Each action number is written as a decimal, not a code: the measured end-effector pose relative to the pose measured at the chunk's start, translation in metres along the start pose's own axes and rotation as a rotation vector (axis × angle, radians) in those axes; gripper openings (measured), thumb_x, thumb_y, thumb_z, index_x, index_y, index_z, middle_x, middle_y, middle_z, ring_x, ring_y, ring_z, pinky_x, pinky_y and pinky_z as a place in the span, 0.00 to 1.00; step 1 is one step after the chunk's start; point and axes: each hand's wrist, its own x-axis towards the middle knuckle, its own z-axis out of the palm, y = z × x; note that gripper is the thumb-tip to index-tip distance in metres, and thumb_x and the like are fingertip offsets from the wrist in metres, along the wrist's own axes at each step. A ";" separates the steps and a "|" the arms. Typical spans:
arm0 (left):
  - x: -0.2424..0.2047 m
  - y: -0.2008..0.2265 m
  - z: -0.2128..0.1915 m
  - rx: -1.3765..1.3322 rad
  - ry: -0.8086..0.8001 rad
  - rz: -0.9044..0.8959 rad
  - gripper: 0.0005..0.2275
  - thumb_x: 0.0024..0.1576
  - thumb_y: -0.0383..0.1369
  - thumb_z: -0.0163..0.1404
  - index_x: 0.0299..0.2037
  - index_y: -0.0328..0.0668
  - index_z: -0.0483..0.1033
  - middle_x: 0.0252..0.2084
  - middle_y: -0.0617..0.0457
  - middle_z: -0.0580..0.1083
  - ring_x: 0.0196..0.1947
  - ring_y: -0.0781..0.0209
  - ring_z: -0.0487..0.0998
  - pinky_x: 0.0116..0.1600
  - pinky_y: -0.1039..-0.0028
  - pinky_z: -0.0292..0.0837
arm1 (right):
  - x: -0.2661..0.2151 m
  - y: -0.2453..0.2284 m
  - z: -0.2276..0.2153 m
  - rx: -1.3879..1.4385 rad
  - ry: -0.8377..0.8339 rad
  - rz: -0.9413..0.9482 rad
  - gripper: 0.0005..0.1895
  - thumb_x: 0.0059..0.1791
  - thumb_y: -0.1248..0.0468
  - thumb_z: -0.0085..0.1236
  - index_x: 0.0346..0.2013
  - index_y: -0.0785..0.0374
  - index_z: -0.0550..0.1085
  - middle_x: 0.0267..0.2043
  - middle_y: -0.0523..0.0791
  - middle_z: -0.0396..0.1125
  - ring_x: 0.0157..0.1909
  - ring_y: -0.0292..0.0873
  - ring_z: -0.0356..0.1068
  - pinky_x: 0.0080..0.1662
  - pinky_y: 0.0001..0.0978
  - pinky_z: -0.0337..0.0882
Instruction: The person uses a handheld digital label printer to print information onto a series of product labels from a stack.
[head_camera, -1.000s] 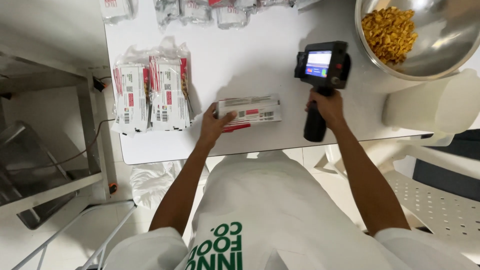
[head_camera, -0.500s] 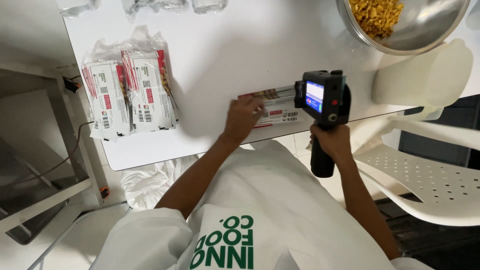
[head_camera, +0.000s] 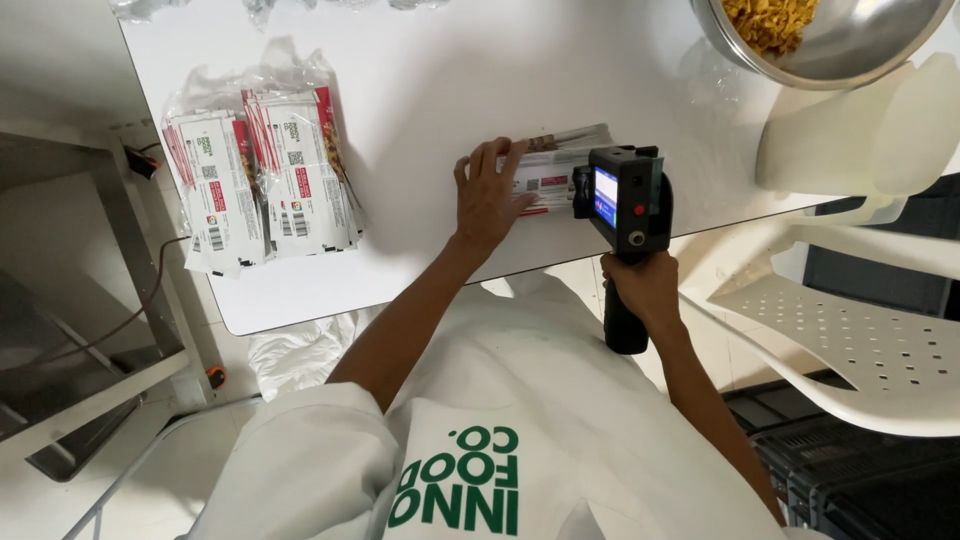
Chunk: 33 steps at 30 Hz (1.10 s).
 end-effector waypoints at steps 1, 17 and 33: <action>-0.001 -0.002 0.007 0.001 0.001 0.001 0.35 0.52 0.42 0.68 0.69 0.54 0.64 0.62 0.50 0.64 0.66 0.50 0.62 0.69 0.47 0.56 | 0.001 0.002 0.003 0.001 0.000 -0.001 0.05 0.35 0.64 0.60 0.20 0.62 0.75 0.16 0.48 0.67 0.22 0.47 0.72 0.34 0.39 0.71; 0.024 -0.014 0.056 0.139 -0.154 -0.108 0.14 0.57 0.36 0.63 0.49 0.56 0.72 0.51 0.51 0.69 0.56 0.54 0.69 0.57 0.56 0.67 | 0.043 0.037 0.031 0.078 0.004 -0.008 0.09 0.38 0.62 0.61 0.25 0.66 0.78 0.20 0.49 0.70 0.24 0.44 0.74 0.31 0.37 0.72; 0.047 -0.028 -0.052 0.164 0.014 -0.117 0.18 0.51 0.39 0.68 0.46 0.58 0.72 0.47 0.54 0.71 0.49 0.54 0.74 0.53 0.55 0.66 | 0.033 0.028 0.027 0.113 0.005 0.002 0.07 0.40 0.62 0.63 0.25 0.64 0.78 0.21 0.49 0.71 0.26 0.46 0.74 0.36 0.39 0.72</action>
